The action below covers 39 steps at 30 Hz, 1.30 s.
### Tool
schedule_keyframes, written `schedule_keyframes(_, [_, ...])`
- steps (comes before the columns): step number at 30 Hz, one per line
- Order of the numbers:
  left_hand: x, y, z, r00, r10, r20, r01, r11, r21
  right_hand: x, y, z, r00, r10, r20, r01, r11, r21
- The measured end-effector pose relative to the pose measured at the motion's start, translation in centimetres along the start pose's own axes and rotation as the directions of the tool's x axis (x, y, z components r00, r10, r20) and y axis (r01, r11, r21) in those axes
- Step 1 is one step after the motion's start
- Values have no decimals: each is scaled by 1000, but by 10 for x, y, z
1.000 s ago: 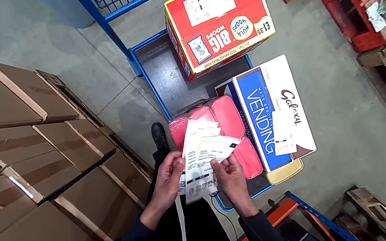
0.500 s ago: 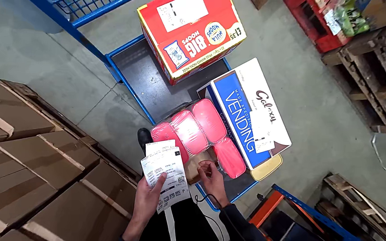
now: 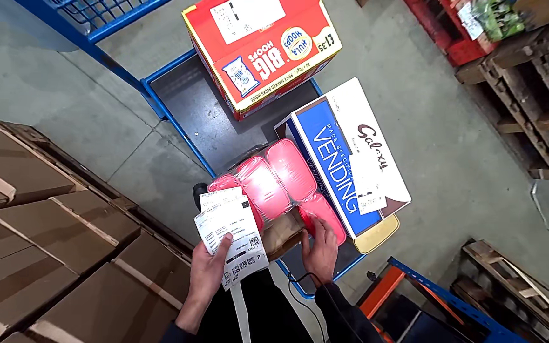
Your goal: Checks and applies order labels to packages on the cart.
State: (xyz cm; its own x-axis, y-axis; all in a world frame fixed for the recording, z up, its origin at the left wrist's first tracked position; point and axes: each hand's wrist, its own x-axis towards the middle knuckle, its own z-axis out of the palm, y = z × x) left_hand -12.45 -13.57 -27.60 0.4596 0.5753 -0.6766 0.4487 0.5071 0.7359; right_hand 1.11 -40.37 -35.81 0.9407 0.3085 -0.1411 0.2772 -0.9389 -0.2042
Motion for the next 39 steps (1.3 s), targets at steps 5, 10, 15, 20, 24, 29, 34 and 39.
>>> schedule_keyframes(5, [8, -3, 1, 1000, 28, 12, -28, 999, 31, 12, 32, -4, 1000, -6, -1, 6, 997, -73])
schedule_keyframes(10, [9, -7, 0, 1000, 17, 19, -17, 1000, 23, 26, 48, -13, 983, -143, 113, 163, 969, -187])
schedule_keyframes(15, [4, -9, -3, 1000, 4, 31, -5, 1000, 23, 28, 28, -20, 970, -61, 235, 140, 931, -336])
schedule_keyframes(20, [2, -12, -14, 998, 7, 55, -9, 999, 32, 30, 33, -19, 978, -54, 199, 113, 949, -295])
schedule_keyframes(24, [2, -17, -23, 997, 17, 72, -19, 1000, 16, 24, 38, -24, 966, -68, 249, 128, 964, -232])
schedule_keyframes(29, [-1, -20, -27, 998, -18, 62, 17, 1000, 14, 21, 39, -33, 959, 28, 283, -1, 995, -96])
schedule_keyframes(34, [-2, -19, -29, 998, -14, 67, 11, 999, 42, 31, 39, -37, 943, 133, 305, -131, 991, -27])
schedule_keyframes(39, [2, -17, -29, 997, -28, 67, 23, 997, 73, 22, 26, -27, 908, 209, 364, -219, 976, -14])
